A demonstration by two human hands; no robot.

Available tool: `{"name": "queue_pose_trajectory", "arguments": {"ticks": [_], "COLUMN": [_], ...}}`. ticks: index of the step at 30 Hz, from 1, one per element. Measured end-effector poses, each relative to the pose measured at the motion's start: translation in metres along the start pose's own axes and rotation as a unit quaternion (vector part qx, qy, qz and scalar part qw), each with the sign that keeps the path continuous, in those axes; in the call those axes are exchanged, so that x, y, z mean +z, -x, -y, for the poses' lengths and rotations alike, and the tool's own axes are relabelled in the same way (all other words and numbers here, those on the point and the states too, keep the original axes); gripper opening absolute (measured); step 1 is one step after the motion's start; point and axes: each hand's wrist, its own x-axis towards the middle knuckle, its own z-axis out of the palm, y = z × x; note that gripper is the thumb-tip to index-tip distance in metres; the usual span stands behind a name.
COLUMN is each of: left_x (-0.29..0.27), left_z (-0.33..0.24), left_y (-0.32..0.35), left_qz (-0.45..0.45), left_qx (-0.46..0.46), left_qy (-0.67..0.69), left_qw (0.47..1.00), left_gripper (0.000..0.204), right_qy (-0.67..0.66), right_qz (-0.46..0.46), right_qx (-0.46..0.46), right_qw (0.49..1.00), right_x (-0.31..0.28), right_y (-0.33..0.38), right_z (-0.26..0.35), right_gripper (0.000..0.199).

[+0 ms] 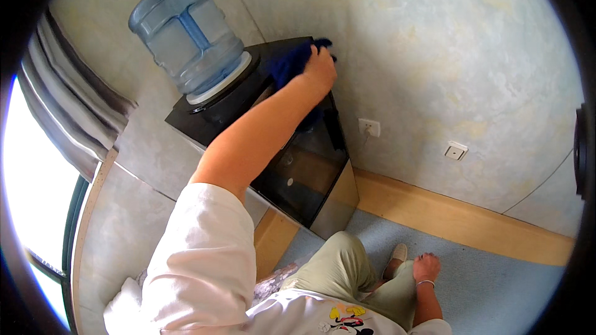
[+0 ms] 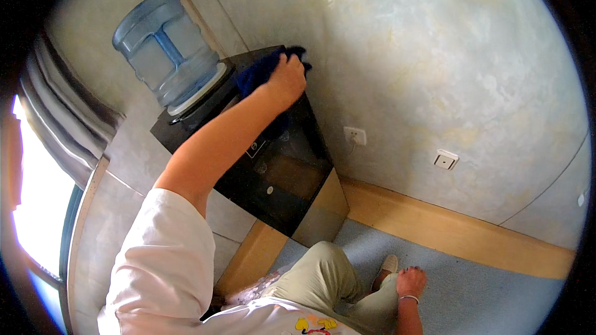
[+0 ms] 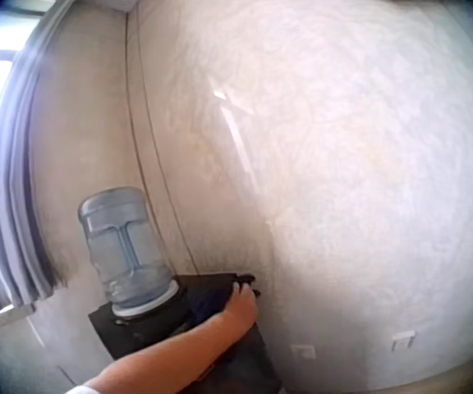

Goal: The person kneels on the floor and wipes the exterior surfaces of a water dispenser using a blue cloth. They clean the front panel, the side, the top surface, and the area around the water bottle.

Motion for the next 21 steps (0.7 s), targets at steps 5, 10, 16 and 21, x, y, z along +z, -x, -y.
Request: {"name": "queue_pose_trajectory", "arguments": {"ticks": [5,10,16,21], "left_x": [0.011,0.002,-0.028,-0.058], "left_z": [-0.052,-0.063,-0.043,-0.022], "left_y": [0.023,0.066,0.125,0.196], "left_qz": [0.092,0.094,0.058,0.03], "left_qx": [0.094,0.129,0.055,0.02], "left_qy": [0.018,0.032,0.06,0.059], "left_qw": [0.991,0.987,0.995,0.998], "left_gripper": [0.031,0.037,0.035,0.03], "right_qy": [-0.005,-0.018,-0.033,-0.054], "right_qz": [0.003,-0.002,-0.035,-0.038], "right_qx": [0.004,0.001,-0.002,0.004], "right_qw": [1.0,1.0,0.999,0.998], "right_x": [-0.002,-0.002,0.004,0.005], "right_y": [0.0,0.001,0.003,0.006], "right_z": [0.003,0.002,-0.003,-0.004], "right_gripper": [0.027,0.027,0.026,0.026]}}
